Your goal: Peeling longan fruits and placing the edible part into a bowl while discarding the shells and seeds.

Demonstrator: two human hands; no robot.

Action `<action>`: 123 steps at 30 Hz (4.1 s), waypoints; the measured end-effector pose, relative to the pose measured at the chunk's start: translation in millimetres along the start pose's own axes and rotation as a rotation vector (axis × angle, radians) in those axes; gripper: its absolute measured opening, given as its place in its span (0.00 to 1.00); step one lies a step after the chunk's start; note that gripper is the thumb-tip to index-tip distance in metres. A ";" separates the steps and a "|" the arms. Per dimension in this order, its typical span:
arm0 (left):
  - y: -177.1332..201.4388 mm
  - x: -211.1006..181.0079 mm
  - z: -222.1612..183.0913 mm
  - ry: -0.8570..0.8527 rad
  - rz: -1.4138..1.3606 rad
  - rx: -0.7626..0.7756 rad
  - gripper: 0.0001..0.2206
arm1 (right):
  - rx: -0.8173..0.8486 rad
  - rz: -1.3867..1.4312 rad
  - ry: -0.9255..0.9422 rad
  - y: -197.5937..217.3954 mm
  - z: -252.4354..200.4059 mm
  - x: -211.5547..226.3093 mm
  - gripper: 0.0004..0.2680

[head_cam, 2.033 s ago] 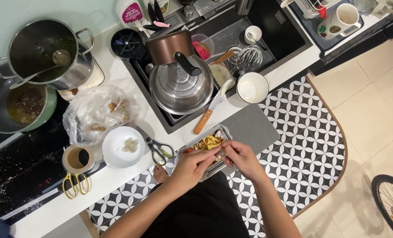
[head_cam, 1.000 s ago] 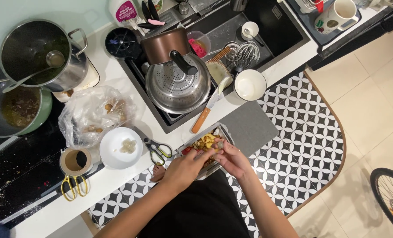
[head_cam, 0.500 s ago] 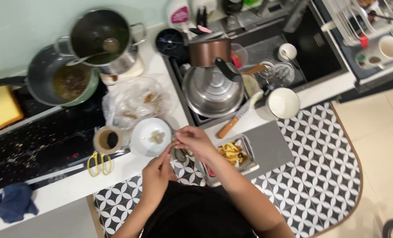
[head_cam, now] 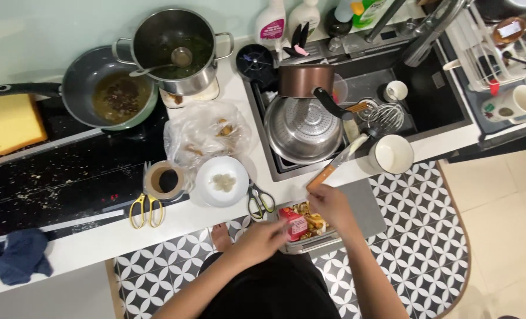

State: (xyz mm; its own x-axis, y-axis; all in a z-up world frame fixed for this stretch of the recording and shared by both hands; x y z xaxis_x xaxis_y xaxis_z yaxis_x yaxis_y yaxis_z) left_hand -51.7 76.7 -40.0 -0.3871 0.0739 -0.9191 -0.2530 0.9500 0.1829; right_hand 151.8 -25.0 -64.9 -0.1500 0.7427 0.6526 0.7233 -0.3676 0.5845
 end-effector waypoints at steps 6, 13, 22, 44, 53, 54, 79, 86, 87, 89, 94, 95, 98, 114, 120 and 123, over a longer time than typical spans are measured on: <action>-5.2 -5.4 48.9 -0.245 0.560 -0.074 0.08 | -0.250 -0.252 0.200 -23.7 9.6 -123.1 0.09; 240.1 4.4 94.2 -0.045 0.832 -0.717 0.09 | -0.244 -0.009 -0.068 -30.9 -23.1 -118.3 0.05; 248.2 46.9 161.1 0.086 0.620 -0.609 0.12 | -0.284 -0.067 0.214 -15.6 -55.2 -44.5 0.07; 7.9 -84.2 35.7 0.090 -0.760 -0.089 0.07 | -0.158 0.844 0.481 36.3 -107.2 80.6 0.13; -24.3 -106.1 27.0 -0.116 -0.204 0.097 0.19 | -0.058 1.234 0.290 48.5 -105.9 6.2 0.10; -25.6 -131.8 21.6 -0.335 -0.262 0.092 0.19 | -0.044 1.265 0.321 50.7 -108.0 3.3 0.10; -69.8 -132.1 38.5 -0.141 -0.241 0.289 0.17 | -0.347 0.391 0.463 112.5 -129.5 7.3 0.10; -83.7 -115.1 50.0 -0.146 -0.308 0.219 0.17 | -0.487 0.314 0.402 105.1 -129.0 6.7 0.09; -84.9 -114.4 51.3 -0.146 -0.304 0.199 0.17 | -0.499 0.356 0.390 103.1 -128.8 4.7 0.09; -87.2 -113.7 55.3 -0.148 -0.276 0.181 0.17 | -0.521 0.396 0.410 98.4 -128.0 2.1 0.09; -97.6 -103.9 66.0 -0.143 -0.282 0.156 0.18 | -0.620 0.488 0.394 80.1 -121.6 -15.9 0.07; -99.1 -100.1 68.3 -0.134 -0.266 0.145 0.17 | -0.648 0.538 0.385 76.2 -121.3 -19.3 0.06; -111.5 -70.0 80.9 -0.088 -0.363 0.129 0.17 | -0.684 0.620 0.336 67.4 -117.3 -31.2 0.06; -89.8 -56.0 88.5 -0.139 -0.022 0.174 0.18 | -0.006 1.466 -0.008 23.5 -74.4 -104.4 0.11; -63.7 -142.7 55.5 -0.499 0.013 0.150 0.17 | 0.120 1.486 0.104 28.3 -81.2 -81.1 0.10; -64.0 -134.5 54.9 -0.488 0.118 0.141 0.16 | 0.108 1.420 0.153 30.4 -82.0 -75.5 0.10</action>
State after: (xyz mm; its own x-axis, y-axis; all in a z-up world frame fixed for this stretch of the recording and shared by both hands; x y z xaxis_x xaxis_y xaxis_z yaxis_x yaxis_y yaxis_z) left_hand 65.3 22.6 52.8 0.0611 0.2837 -0.9570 -0.0981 0.9558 0.2771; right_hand 129.9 -138.2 -56.9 0.6659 -0.2800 0.6914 0.3654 -0.6856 -0.6296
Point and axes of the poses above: each hand's wrist, its own z-axis towards the middle knuckle, its own y-axis out of the back of the hand, x = y × z, the point moved 7 cm from there along z, towards the middle knuckle, and after that the axes turned 6 degrees about -y, right-handed, at the moved point
